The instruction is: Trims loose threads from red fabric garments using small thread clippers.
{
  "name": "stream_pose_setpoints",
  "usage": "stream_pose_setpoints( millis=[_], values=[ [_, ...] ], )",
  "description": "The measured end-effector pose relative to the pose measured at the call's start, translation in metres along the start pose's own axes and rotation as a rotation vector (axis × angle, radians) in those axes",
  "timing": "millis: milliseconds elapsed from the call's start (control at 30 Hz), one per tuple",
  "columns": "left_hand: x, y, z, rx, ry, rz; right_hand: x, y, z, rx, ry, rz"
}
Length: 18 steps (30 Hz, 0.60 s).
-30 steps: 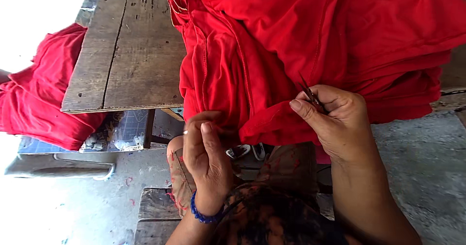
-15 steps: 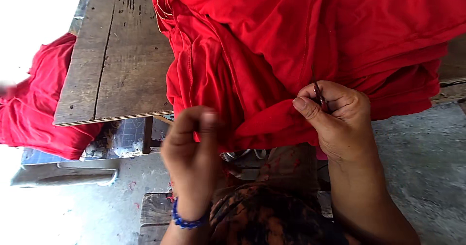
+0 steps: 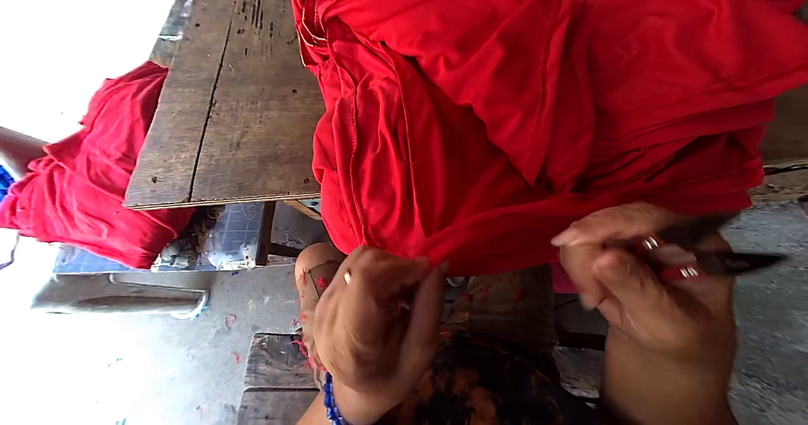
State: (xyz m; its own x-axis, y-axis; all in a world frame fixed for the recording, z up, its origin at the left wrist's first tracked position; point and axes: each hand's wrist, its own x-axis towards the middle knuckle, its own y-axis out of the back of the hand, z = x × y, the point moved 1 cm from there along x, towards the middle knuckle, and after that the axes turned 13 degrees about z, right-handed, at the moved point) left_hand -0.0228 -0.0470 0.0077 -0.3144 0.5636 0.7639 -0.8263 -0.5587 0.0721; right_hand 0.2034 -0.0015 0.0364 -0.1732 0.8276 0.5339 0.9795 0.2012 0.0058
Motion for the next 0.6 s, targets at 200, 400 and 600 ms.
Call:
stream_pose_setpoints(
  millis=[200,400,600],
  values=[
    [-0.004,-0.014,0.008,-0.248,-0.261,-0.060,-0.002,0.000,-0.006,-0.050,-0.152,-0.237],
    [-0.013,0.004,-0.020,-0.078,0.070,0.265,0.082,0.057,0.019,-0.177,-0.133,0.469],
    [-0.032,0.007,-0.048,0.067,0.492,0.133,0.089,0.055,0.051,-0.187,-0.157,0.366]
  ],
)
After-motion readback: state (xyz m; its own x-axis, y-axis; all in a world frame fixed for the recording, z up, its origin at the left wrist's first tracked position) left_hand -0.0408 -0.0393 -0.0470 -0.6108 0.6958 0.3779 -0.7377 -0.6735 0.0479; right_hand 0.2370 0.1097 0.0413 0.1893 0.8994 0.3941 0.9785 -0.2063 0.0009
